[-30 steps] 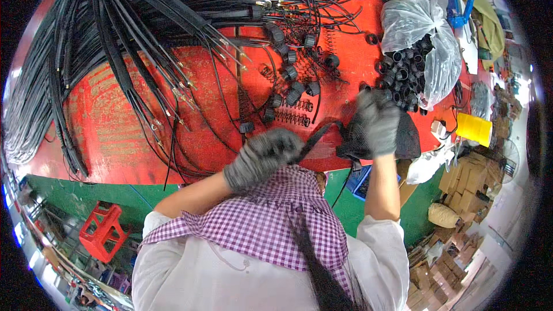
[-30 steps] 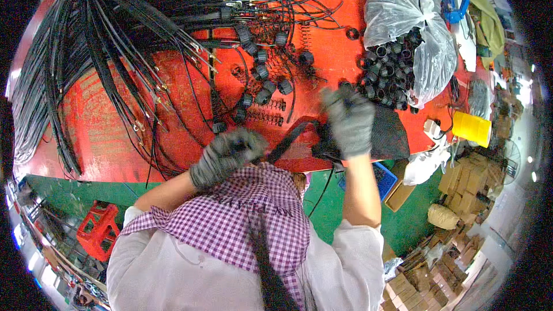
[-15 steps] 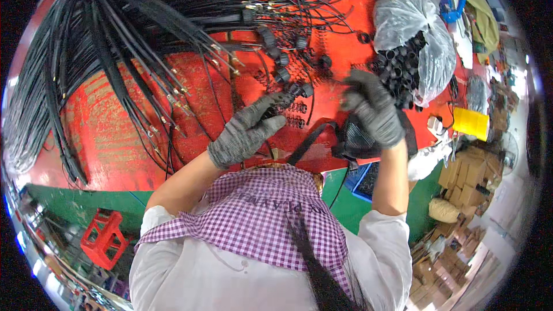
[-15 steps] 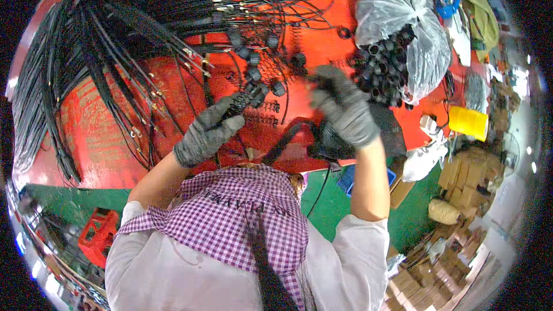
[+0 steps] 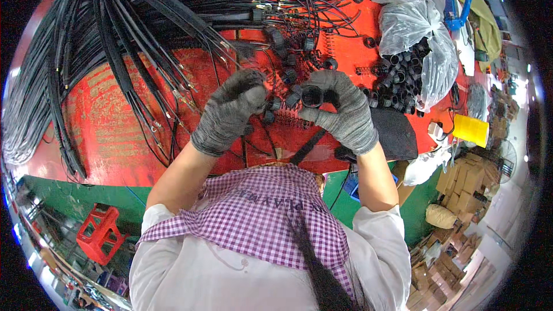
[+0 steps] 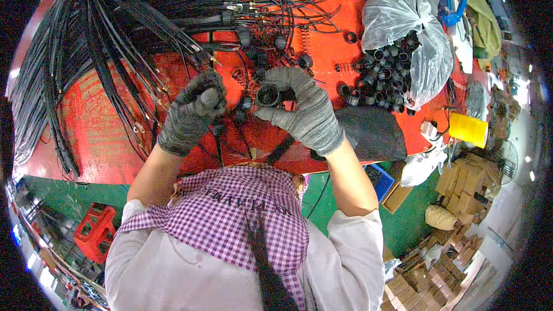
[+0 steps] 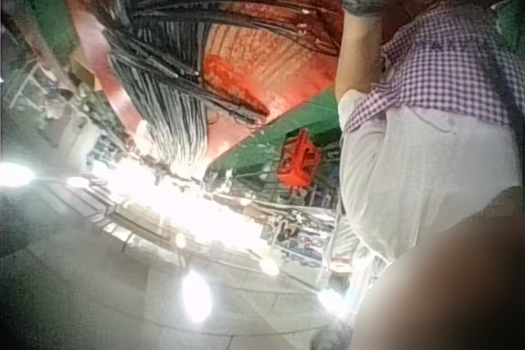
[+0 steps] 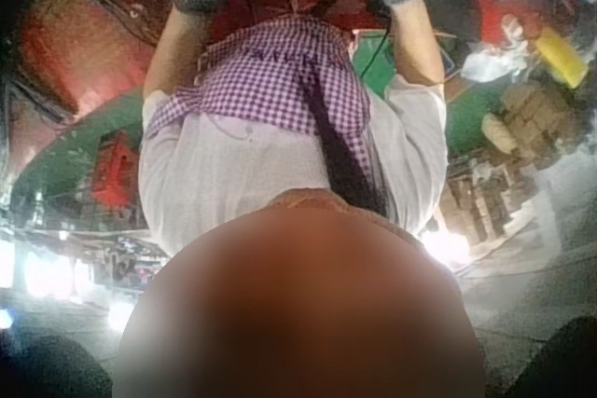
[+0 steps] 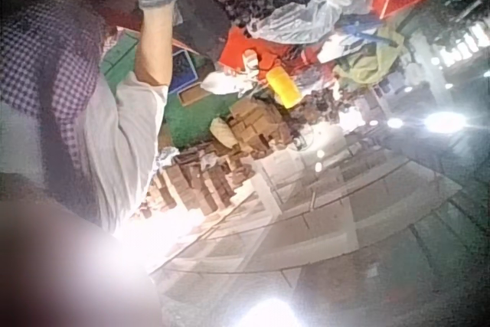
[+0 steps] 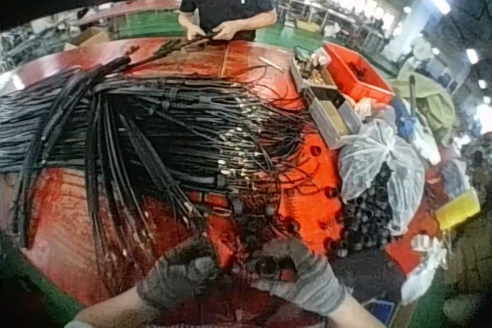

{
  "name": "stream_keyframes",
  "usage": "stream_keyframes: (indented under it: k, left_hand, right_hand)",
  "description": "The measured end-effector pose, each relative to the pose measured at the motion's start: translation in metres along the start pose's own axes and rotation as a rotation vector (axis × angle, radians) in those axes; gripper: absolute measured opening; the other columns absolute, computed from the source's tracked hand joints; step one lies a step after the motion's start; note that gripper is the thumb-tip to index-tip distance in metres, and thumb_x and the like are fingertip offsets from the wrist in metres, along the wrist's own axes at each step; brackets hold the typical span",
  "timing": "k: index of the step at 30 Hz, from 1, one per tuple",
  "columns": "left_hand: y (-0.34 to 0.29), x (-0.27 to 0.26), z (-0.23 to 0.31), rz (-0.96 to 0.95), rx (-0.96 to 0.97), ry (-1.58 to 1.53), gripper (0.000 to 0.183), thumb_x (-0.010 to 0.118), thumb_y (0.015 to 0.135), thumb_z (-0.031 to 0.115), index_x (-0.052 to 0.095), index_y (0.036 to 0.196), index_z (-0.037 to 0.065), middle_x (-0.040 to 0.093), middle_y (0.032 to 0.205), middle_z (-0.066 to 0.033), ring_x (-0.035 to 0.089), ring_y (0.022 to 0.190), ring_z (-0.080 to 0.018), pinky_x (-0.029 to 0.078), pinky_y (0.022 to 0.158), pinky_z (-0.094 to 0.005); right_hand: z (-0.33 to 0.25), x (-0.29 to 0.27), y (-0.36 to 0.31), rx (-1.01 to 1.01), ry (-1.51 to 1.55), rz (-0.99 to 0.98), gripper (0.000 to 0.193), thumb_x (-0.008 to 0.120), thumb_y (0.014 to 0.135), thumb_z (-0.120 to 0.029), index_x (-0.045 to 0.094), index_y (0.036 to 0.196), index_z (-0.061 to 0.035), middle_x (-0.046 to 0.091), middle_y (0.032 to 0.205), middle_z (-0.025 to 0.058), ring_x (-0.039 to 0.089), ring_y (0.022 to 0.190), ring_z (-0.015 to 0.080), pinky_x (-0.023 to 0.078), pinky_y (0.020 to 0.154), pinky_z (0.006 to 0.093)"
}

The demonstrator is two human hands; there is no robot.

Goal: The person assembles wire harnesses by hand, attaching connectors and sliding plastic sleeves and springs onto the wires.

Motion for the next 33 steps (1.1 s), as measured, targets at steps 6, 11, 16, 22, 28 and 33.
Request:
stream_keyframes:
  k: [6,11,16,22,28,33]
  left_hand:
    - [0.008,0.011,0.019,-0.01,0.146,-0.112,0.015,0.056,0.084,0.016,0.055,0.096,0.007,0.059,0.093,-0.0034,0.057,0.083,-0.013,0.047,0.074,-0.026]
    - [0.007,0.018,0.006,0.079,0.056,-0.325,0.031,0.06,0.08,0.011,0.047,0.109,0.01,0.058,0.097,-0.0066,0.057,0.08,-0.0127,0.048,0.07,-0.0254]
    - [0.001,0.021,0.001,0.122,0.099,-0.276,0.059,0.063,0.076,0.002,0.031,0.123,0.014,0.057,0.094,-0.0073,0.055,0.08,-0.011,0.047,0.068,-0.0234]
    - [0.002,-0.002,0.009,0.228,0.235,-0.058,0.033,0.06,0.081,0.016,0.046,0.109,0.006,0.054,0.084,-0.0013,0.052,0.069,-0.0082,0.043,0.059,-0.0209]
    - [-0.001,-0.011,-0.014,0.06,0.082,0.45,0.03,0.056,0.079,0.01,0.052,0.108,0.005,0.058,0.088,-0.0029,0.054,0.07,-0.0127,0.045,0.062,-0.0247]
    - [0.001,0.003,-0.005,-0.019,0.598,0.93,0.028,0.057,0.079,0.02,0.055,0.102,0.002,0.061,0.081,-0.0076,0.056,0.066,-0.0165,0.045,0.059,-0.0281]
  right_hand:
    - [-0.014,0.006,0.0,-0.098,-0.244,0.04,0.047,0.075,0.063,-0.007,0.054,0.106,-0.0051,0.058,0.098,0.0056,0.055,0.089,0.0148,0.044,0.08,0.0275]
    - [-0.039,0.007,-0.002,-0.3,-0.468,0.184,0.048,0.075,0.06,-0.008,0.056,0.104,-0.0059,0.058,0.091,0.0082,0.057,0.081,0.0233,0.046,0.075,0.0302]
    - [-0.05,0.021,-0.007,-0.42,-0.436,0.244,0.048,0.075,0.06,-0.01,0.055,0.104,-0.0069,0.057,0.092,0.0093,0.057,0.082,0.0263,0.047,0.072,0.0327]
    - [-0.056,0.015,-0.012,-0.438,-0.492,0.277,0.04,0.076,0.06,-0.008,0.058,0.096,-0.006,0.059,0.093,0.0086,0.059,0.081,0.0228,0.048,0.07,0.0314]
    - [-0.054,0.018,-0.013,-0.425,-0.503,0.168,0.036,0.073,0.06,-0.007,0.06,0.094,-0.0069,0.059,0.096,0.0083,0.058,0.083,0.0244,0.048,0.073,0.033]
    - [-0.058,0.033,-0.026,-0.682,-0.686,0.111,0.037,0.07,0.06,-0.007,0.061,0.095,-0.0084,0.059,0.097,0.0067,0.058,0.083,0.0242,0.048,0.073,0.0331]
Point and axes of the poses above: each hand's wrist, its own y-axis towards the middle knuckle, its own x-axis out of the palm, z = x × y, the point moved 9 cm from there along y, towards the middle knuckle
